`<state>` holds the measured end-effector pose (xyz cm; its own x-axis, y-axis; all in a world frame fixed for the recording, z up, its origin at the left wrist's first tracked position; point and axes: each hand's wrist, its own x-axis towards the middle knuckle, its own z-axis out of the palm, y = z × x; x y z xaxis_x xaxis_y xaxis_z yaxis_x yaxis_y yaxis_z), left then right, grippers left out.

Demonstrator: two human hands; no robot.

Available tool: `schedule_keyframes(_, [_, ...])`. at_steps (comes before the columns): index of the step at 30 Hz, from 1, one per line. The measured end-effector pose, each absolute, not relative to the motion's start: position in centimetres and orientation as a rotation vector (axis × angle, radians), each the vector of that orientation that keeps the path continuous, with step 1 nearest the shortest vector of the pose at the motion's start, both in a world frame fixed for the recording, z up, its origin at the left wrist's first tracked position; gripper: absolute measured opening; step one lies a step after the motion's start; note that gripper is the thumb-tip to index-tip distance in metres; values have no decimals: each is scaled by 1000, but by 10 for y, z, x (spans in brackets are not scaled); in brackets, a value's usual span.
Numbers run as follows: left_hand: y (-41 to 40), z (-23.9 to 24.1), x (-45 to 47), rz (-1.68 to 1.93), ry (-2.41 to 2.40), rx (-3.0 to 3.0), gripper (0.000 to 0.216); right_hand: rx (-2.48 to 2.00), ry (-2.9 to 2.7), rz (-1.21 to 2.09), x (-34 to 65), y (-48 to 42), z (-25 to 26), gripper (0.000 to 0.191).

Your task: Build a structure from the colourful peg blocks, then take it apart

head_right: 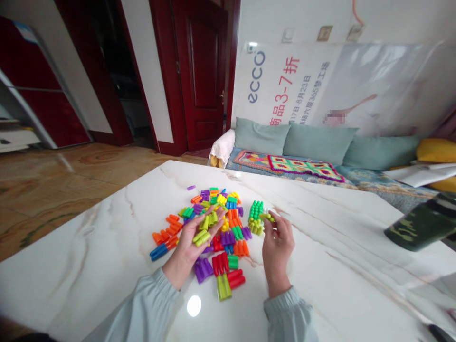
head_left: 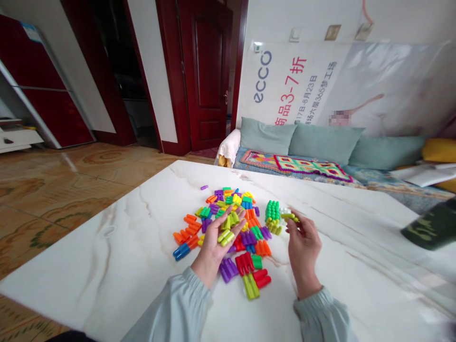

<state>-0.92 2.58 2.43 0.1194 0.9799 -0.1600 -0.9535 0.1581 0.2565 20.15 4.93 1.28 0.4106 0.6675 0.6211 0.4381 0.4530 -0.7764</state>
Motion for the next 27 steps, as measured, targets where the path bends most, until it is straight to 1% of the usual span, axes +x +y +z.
schedule_keyframes(2, [26, 25, -10, 1417, 330, 82, 40, -1254, -1172, 242, 209, 53, 16, 40])
schedule_keyframes(3, [26, 26, -11, 1412, 336, 74, 40, -1307, -1171, 268, 213, 55, 17, 40])
schedule_keyframes(7, [25, 28, -15, 1363, 361, 52, 42, -1549, -1304, 302, 225, 56, 21, 28])
schedule_keyframes(13, [27, 28, -18, 1330, 362, 86, 40, -1776, -1539, 133, 220, 45, 28, 16])
schedule_keyframes(16, [27, 28, -18, 1327, 364, 120, 39, -1793, -1622, 109, 209, 38, 30, 14])
schedule_keyframes(21, [26, 28, -21, 1334, 320, 101, 35, -1792, -1694, 360, 201, 35, 27, 13])
schedule_keyframes(24, [27, 26, -22, 1355, 282, 78, 32, -1830, -1702, 364, 199, 37, 20, 13])
schedule_keyframes(27, [28, 25, -22, 1371, 272, 59, 27, -1766, -1712, 402, 196, 40, 11, 14])
